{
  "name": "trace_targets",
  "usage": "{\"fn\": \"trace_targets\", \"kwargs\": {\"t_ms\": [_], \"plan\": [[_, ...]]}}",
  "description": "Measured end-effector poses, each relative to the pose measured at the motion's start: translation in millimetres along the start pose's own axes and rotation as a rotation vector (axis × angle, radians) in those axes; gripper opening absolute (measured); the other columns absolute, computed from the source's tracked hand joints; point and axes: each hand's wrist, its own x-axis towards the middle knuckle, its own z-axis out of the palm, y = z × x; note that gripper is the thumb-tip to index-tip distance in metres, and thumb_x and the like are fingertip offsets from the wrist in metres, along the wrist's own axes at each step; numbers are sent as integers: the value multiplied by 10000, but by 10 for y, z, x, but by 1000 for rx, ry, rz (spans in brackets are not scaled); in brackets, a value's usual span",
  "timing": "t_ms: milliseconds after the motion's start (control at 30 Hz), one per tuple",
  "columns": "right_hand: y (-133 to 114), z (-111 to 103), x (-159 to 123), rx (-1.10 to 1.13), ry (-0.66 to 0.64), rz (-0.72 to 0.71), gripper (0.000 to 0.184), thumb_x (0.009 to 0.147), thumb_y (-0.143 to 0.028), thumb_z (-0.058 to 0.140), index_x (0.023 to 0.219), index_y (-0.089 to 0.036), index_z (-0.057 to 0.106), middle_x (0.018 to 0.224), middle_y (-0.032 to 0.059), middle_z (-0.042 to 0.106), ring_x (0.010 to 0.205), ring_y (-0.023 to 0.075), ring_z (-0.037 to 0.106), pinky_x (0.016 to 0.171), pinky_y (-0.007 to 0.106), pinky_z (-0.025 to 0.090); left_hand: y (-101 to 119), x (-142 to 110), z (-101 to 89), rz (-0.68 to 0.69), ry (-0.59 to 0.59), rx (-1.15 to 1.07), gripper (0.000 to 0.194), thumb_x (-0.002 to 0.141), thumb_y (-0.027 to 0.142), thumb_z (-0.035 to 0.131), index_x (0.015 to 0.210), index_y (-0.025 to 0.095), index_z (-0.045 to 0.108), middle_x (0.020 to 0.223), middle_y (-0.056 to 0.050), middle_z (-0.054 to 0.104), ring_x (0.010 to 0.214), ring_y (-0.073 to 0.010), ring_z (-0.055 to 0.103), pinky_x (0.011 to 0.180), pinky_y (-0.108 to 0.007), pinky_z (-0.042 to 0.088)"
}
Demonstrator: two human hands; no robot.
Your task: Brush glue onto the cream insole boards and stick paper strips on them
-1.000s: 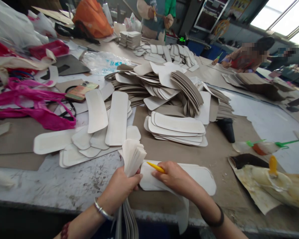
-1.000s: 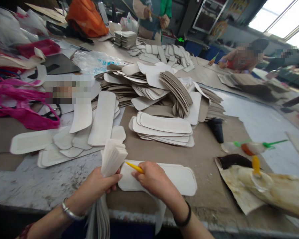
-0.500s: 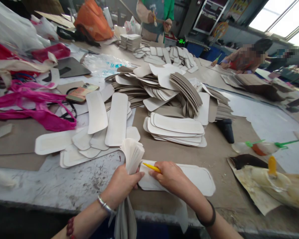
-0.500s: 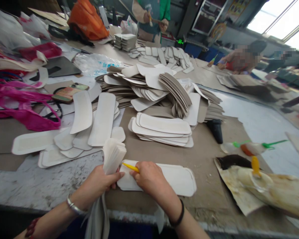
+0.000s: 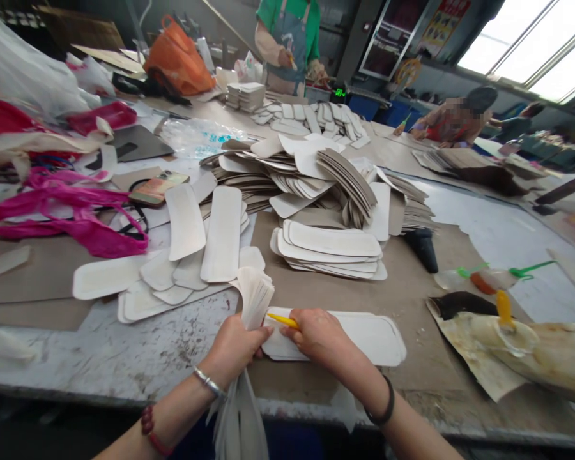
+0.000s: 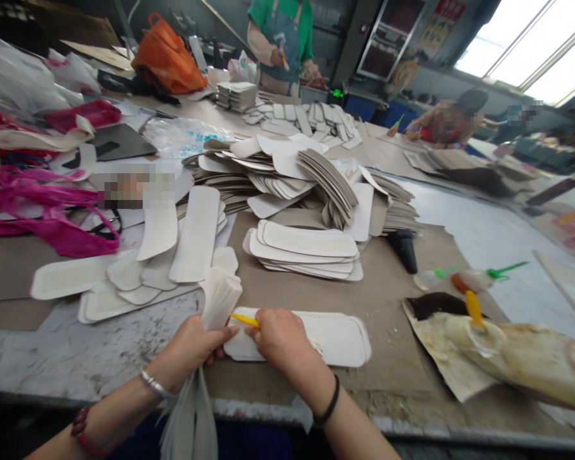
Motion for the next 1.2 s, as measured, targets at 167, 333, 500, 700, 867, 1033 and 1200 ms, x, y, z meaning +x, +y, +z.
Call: {"fn": "trace_targets", "kwargs": {"t_ms": [167, 333, 500, 700, 867, 1033, 1200], "plan": [[119, -77, -206, 4, -16, 40, 215, 861, -345, 524, 875, -185, 666, 848, 102, 707, 811, 252, 651, 633, 286, 394, -25, -20, -42, 18, 1, -51, 175, 634, 302, 616, 528, 173, 562, 370, 4, 512, 361, -135, 431, 388, -239, 319], [686, -8, -659, 98, 5, 210, 199, 884, -296, 459, 892, -194, 630, 911, 72, 680, 866, 236, 621, 716, 300, 396, -38, -50, -159, 31, -16, -99, 298, 507, 453, 648, 499, 171, 553, 395, -10, 533, 404, -135, 435, 433, -253, 314], [1033, 162, -875, 140, 134, 348, 229, 917, -333, 390, 843, -198, 559, 827, 49, 650, 784, 213, 613, 668, 287, 390, -96, -47, -192, 26, -20, -76, 376, 475, 523, 661, 496, 162, 560, 402, -26, 544, 424, -143, 442, 462, -266, 315], [868, 114, -766, -111, 165, 496, 194, 932, -315, 426, 870, -197, 566, 896, 66, 655, 853, 250, 632, 628, 297, 368, -194, 4, -169, 33, -12, -52, 399, 492, 548, 674, 496, 165, 561, 403, -22, 541, 421, -143, 429, 452, -265, 313], [839, 72, -715, -162, 141, 511, 194, 929, -333, 446, 891, -203, 584, 890, 61, 662, 846, 254, 645, 597, 294, 363, -149, -10, -170, 11, -12, -24, 387, 496, 530, 687, 479, 163, 566, 417, -34, 548, 428, -147, 440, 450, -264, 324], [882, 86, -693, -159, 133, 511, 210, 931, -344, 439, 890, -204, 590, 897, 70, 668, 839, 244, 646, 593, 288, 364, -179, 15, -156, -2, -8, -24, 398, 498, 540, 695, 494, 164, 568, 423, -40, 556, 416, -151, 446, 434, -261, 325], [913, 83, -666, -156, 106, 506, 229, 936, -347, 425, 884, -195, 588, 879, 79, 672, 826, 257, 649, 602, 299, 379, -197, 22, -147, 6, -5, -22, 432, 483, 578, 683, 458, 167, 555, 400, -37, 538, 399, -147, 430, 426, -264, 317]]}}
